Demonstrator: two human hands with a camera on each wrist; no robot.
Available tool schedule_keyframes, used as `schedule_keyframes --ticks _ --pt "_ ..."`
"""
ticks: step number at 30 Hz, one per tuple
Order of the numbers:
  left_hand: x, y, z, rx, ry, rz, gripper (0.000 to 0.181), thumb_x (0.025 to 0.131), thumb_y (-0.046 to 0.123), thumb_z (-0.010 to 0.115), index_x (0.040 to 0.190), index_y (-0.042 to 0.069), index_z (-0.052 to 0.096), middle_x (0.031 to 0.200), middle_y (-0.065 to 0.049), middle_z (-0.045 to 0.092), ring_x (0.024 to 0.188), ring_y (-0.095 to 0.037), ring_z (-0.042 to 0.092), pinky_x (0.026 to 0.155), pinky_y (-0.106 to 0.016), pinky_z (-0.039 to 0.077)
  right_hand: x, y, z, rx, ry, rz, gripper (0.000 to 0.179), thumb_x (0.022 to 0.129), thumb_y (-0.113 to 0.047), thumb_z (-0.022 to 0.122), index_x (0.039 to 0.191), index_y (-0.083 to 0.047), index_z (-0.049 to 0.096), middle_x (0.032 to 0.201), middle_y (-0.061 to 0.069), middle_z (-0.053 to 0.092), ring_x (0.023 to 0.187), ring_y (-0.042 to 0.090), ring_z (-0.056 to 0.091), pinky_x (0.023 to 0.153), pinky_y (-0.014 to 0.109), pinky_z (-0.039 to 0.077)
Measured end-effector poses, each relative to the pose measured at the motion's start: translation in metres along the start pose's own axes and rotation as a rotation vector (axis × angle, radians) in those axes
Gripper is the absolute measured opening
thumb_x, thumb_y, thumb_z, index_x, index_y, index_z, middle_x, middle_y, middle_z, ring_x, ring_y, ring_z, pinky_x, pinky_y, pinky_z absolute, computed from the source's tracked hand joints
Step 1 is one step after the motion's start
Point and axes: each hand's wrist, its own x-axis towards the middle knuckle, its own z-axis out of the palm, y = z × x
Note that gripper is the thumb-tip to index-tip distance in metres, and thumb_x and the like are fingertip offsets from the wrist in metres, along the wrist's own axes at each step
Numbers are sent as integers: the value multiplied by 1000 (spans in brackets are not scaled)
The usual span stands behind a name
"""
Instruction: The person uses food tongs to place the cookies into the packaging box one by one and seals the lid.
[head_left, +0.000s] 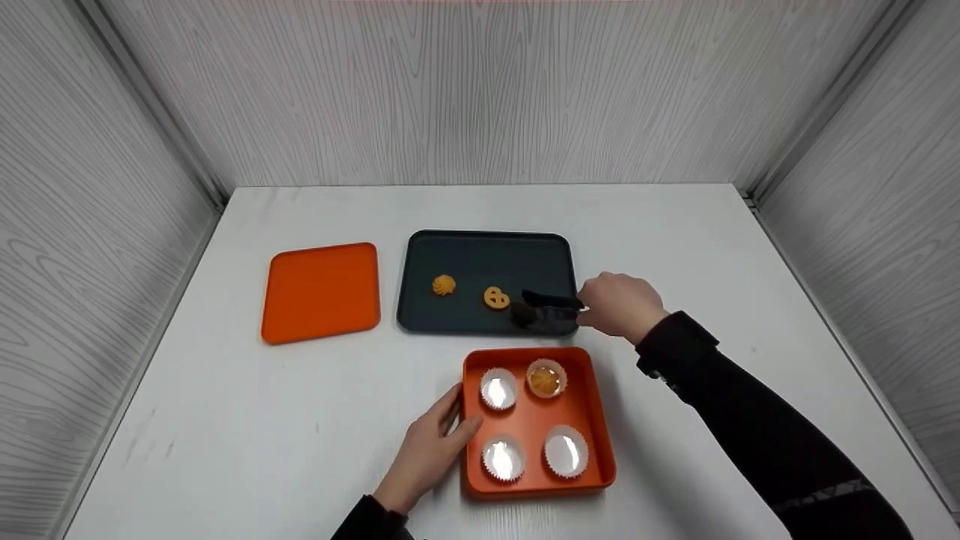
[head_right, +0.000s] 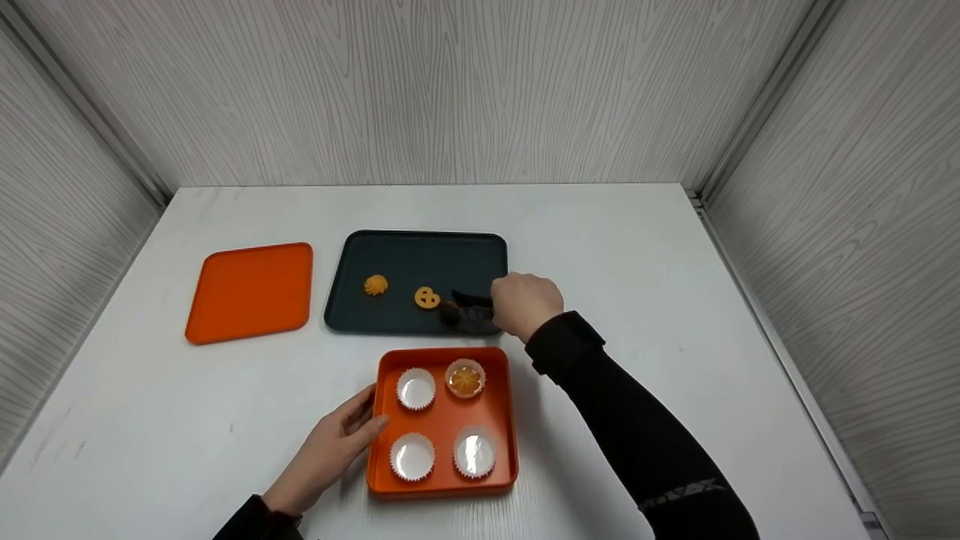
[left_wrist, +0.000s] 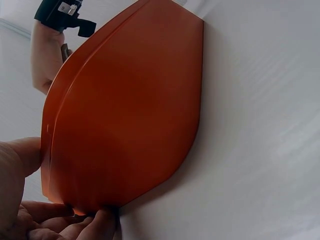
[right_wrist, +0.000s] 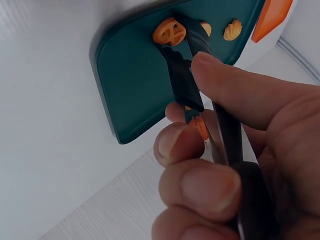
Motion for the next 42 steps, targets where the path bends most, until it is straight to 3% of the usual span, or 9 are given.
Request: schedule_keyframes --ticks 10,19,28,42 --pt "2 1 0 -10 -5 -32 82 98 54 64 161 11 33 163 -9 38 153 -28 30 123 -49 29 -5 9 12 26 26 -21 11 92 -21 75 92 -11 80 76 4 70 66 23 61 54 37 50" --pt "1 -1 -2 20 -6 53 80 100 50 63 160 6 33 162 -13 38 151 -29 34 121 -46 33 -15 17 15 56 56 -10 10 93 -17 71 94 -11 78 75 3 70 64 21 57 52 34 48" --pt "1 -1 -1 11 -11 36 81 99 51 63 160 7 33 162 -12 38 151 -28 33 121 -48 32 -30 28 16 120 124 -46 8 92 -17 74 85 -16 71 68 -4 63 62 18 52 52 31 39" --pt "0 -1 -1 3 -6 21 80 99 52 63 161 9 33 163 -10 38 152 -28 32 122 -47 31 -63 25 7 172 208 -127 21 92 -18 77 81 -18 59 57 -9 33 53 10 35 49 26 25"
